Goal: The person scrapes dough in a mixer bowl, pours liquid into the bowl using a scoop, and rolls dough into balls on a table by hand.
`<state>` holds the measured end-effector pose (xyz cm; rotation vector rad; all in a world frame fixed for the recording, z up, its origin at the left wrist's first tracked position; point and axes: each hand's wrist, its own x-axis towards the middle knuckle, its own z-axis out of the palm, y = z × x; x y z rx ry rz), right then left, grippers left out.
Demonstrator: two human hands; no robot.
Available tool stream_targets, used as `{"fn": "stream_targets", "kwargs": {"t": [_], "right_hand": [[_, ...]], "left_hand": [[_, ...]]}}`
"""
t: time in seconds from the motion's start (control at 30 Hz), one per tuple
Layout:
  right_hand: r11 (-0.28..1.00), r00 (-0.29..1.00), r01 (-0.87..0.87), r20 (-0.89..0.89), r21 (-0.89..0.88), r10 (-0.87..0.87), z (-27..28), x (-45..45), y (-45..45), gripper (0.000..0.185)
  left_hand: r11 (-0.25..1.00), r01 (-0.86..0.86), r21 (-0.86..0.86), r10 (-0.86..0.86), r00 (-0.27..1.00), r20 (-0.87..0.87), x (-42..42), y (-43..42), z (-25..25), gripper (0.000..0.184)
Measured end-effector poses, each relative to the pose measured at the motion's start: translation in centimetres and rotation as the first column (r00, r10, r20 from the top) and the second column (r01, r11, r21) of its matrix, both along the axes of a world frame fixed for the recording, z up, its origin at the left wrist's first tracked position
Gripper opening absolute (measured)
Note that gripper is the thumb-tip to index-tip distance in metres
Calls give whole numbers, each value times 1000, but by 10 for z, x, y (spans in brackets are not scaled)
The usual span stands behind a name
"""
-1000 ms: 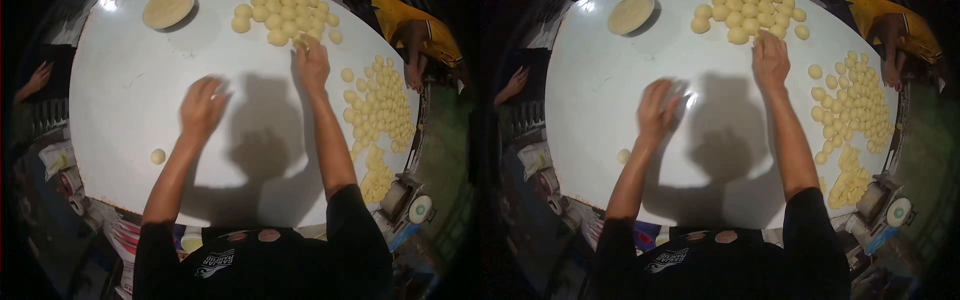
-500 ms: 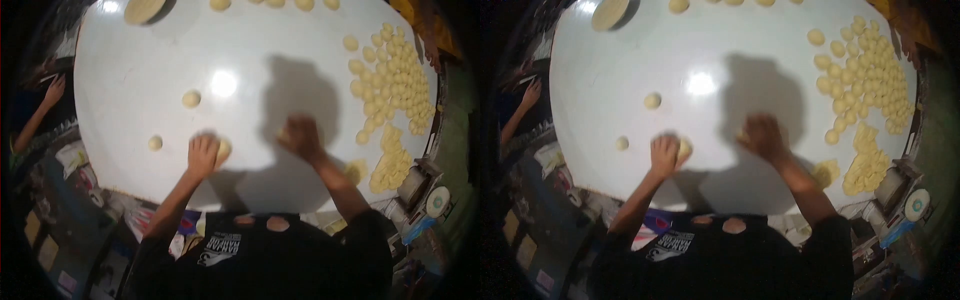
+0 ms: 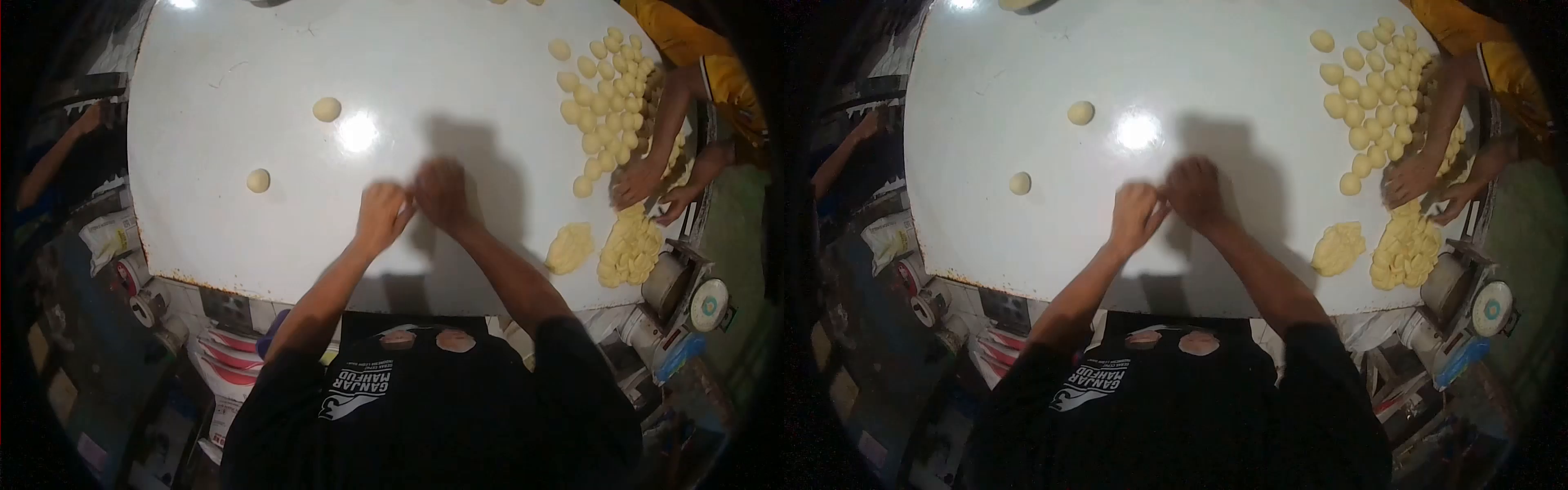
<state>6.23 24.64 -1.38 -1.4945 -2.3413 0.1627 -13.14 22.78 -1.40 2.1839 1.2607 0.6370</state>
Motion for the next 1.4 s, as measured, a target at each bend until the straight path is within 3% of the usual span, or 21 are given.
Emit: {"fn": "stream_targets", "kwargs": {"t": [0.03, 0.1, 0.13, 0.17, 0.23, 0.27, 0.37, 0.43, 0.53, 0.57, 0.6, 0.63, 0.73, 0.87, 0.93, 1.03, 1.1, 1.17, 1.23, 1.3, 1.4], "right_hand": [[1000, 1000, -5, 3, 14, 4, -1, 27, 0, 35], [970, 962, -202, -211, -134, 171, -13, 75, 4, 36], [986, 991, -128, 28, -106, 132, -11, 68, 26, 29], [990, 997, -66, -36, -126, 62, 16, 48, 57, 27], [957, 937, 290, -212, 26, -278, -6, -6, 62, 26], [957, 938, 288, -214, 43, -273, -10, -3, 48, 26], [979, 971, -121, -186, 165, 151, -9, 32, 18, 27], [986, 930, -162, 342, 50, 135, -16, 52, 45, 23], [1000, 981, 4, 193, -2, -4, -6, -6, 51, 26], [980, 973, 180, 134, 84, -190, -13, -14, 47, 26], [999, 985, 32, -172, -5, -32, -9, 0, 26, 22], [1000, 985, 24, -169, -2, -24, -5, 22, 32, 22], [967, 962, -256, -107, -17, 253, -28, 61, 71, 21], [952, 965, 237, 64, 196, -254, -36, 27, 75, 23], [990, 951, -133, -286, -48, 114, -5, 53, 34, 23], [950, 987, -159, -41, -270, 154, -21, 76, 85, 25], [950, 935, 52, -320, -308, -155, -24, 44, 81, 25], [990, 973, 58, -229, 132, -26, -2, 28, 64, 27], [990, 972, -52, -222, 129, 80, -14, 64, 51, 27], [997, 999, -12, 44, -78, 16, -33, 86, 72, 25], [988, 967, 149, -213, 25, -140, 5, 29, 98, 17]], "left_hand": [[993, 114, 34, -118, 977, 175, -22, -11, 5, 21], [991, 132, 18, -133, 990, 40, -75, 11, -14, 22], [995, 92, -21, -95, 960, -263, -76, 37, -6, 22], [980, -2, 199, 34, 987, -158, -48, 62, 16, 23], [953, -279, 120, 275, 960, 46, 8, 55, 12, 24], [995, -75, -64, 65, 988, -143, 1, 30, -12, 22], [994, 80, 68, -95, 960, 262, -59, 11, -3, 23], [990, 66, 122, -47, 987, -152, -81, 50, -4, 23], [956, -271, 112, 267, 962, 51, -1, 60, 11, 22], [991, -136, -8, 135, 987, -86, -2, 36, -5, 19], [999, -34, 28, 31, 994, 105, -15, 23, -2, 17], [996, 55, 76, -75, 956, 283, -36, 16, -2, 16], [993, -107, 42, 114, 967, -226, -77, 64, 13, 14], [987, -158, -14, 156, 985, -66, -9, 39, 12, 23], [997, -42, -61, 52, 984, 171, -52, 6, -10, 23], [978, -166, 126, 192, 953, -235, -75, 47, 14, 22], [916, -377, 137, 387, 920, -56, -27, 68, 18, 21], [975, -201, 98, 195, 979, 65, -16, 32, 21, 20], [998, -46, 43, 38, 985, 169, -62, 4, 1, 18], [987, -155, 35, 157, 985, -66, -98, 21, -3, 14], [928, -364, 83, 373, 911, -177, -40, 36, 16, 14]]}}
